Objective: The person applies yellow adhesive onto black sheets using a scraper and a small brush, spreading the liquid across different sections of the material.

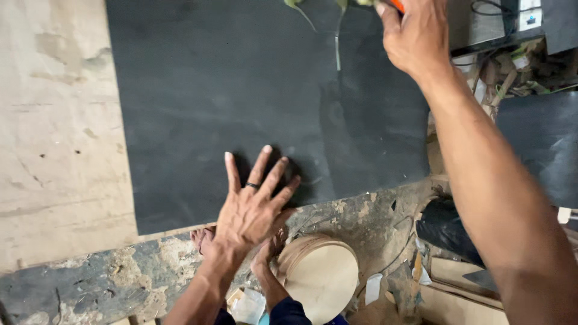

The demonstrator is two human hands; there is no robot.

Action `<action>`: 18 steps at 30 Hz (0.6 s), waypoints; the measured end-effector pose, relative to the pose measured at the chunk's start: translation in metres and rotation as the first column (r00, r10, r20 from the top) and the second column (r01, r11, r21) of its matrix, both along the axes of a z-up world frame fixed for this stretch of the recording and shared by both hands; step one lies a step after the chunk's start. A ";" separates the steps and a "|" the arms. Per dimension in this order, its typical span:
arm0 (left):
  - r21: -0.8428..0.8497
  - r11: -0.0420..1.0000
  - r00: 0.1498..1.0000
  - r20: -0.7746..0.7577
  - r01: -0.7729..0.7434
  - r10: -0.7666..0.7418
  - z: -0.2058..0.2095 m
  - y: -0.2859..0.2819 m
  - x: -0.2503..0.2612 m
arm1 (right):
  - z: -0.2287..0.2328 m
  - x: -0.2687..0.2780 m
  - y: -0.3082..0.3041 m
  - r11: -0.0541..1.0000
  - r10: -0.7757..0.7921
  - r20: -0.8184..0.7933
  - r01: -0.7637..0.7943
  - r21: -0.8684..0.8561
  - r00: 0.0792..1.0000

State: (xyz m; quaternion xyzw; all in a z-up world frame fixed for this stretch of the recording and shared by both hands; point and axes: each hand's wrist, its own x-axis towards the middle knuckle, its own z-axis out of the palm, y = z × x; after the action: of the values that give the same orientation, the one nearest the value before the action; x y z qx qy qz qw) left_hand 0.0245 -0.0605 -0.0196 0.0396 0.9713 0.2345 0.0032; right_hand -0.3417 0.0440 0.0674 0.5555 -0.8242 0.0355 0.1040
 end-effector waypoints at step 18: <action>0.163 0.985 0.979 -0.185 -0.059 0.089 -0.004 -0.011 0.008 | -0.031 -0.016 -0.098 0.232 -0.777 0.628 0.946 0.226 0.041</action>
State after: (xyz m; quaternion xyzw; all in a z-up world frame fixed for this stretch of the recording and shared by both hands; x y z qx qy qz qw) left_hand 0.0322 -0.0717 -0.0233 0.0259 0.9464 0.3053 -0.1021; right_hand -0.3575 -0.0544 0.0361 -0.1303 -0.9527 0.2517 -0.1098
